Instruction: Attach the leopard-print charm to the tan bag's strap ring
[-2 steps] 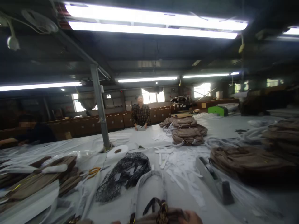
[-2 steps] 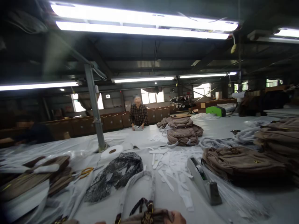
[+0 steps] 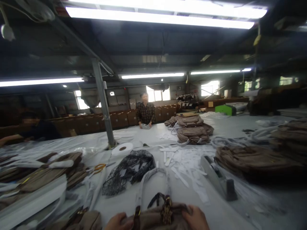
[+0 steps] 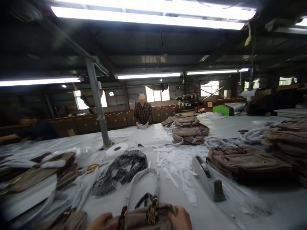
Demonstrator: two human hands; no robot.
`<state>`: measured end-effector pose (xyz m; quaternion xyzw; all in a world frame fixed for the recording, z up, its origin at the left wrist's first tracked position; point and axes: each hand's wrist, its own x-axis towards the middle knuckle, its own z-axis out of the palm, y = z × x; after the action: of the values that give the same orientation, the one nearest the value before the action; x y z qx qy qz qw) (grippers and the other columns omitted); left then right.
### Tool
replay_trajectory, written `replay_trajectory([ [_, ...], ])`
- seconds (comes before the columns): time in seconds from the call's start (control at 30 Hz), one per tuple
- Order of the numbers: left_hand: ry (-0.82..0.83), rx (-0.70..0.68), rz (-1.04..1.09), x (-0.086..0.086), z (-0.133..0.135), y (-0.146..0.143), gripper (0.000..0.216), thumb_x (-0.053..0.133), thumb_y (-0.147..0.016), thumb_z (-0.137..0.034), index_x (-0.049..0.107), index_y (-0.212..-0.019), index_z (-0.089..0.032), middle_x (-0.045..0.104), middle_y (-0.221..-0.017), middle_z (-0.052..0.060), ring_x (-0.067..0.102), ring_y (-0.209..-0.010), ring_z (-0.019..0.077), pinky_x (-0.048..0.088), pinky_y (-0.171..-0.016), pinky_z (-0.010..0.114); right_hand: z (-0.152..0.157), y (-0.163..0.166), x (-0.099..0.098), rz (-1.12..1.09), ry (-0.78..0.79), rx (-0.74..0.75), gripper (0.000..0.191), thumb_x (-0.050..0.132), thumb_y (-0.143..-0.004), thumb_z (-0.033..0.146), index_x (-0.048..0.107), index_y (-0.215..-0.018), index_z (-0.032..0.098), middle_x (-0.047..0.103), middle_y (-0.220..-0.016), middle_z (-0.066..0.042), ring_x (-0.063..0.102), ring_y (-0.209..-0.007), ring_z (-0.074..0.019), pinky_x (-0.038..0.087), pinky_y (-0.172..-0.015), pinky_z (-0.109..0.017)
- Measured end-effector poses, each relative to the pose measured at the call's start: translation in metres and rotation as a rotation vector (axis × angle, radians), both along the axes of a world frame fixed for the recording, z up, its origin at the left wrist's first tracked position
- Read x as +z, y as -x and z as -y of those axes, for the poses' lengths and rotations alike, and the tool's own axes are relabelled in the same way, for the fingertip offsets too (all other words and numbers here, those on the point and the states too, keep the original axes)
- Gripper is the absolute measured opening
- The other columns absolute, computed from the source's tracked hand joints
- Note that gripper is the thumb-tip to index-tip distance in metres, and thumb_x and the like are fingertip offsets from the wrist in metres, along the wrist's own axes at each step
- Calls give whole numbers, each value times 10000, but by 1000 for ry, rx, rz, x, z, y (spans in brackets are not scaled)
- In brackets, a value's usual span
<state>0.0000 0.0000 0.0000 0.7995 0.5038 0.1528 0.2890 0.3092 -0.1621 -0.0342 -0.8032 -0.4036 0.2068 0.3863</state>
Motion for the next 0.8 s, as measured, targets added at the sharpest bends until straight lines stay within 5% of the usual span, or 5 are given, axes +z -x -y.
replay_trajectory([
  [0.07,9,-11,85,14,6,3,384,509,-663,-551,588,-571,-187,639,-602,50,608,-672,253,476,-667,352,2,0,4,25,19,36,294,492,-744,343,698,-840,156,731,-850,-63,660,-852,-220,449,-708,-238],
  [0.2,50,109,239,28,14,11,423,403,-767,-536,571,-902,-172,653,-882,72,608,-866,230,477,-786,332,3,-1,8,22,47,88,305,468,-764,352,687,-845,155,726,-835,-57,654,-832,-215,430,-690,-244],
  [0.43,247,173,339,9,33,17,474,380,-773,-508,523,-1001,-118,660,-808,85,649,-764,200,525,-676,306,1,-4,-2,24,60,66,292,495,-748,383,684,-848,183,725,-838,-42,651,-838,-220,425,-691,-241],
  [0.67,106,74,108,2,30,-9,275,593,-671,-366,606,-870,-176,613,-649,-4,590,-681,189,408,-626,271,-1,-5,-6,21,59,63,291,501,-753,387,684,-874,196,724,-874,-47,650,-863,-223,428,-715,-247],
  [0.8,52,77,13,-3,31,-18,173,492,-735,-246,565,-882,-190,558,-580,-36,568,-612,160,370,-568,241,0,-5,-7,25,45,57,268,507,-752,380,678,-848,198,724,-858,-52,652,-852,-223,426,-697,-248],
])
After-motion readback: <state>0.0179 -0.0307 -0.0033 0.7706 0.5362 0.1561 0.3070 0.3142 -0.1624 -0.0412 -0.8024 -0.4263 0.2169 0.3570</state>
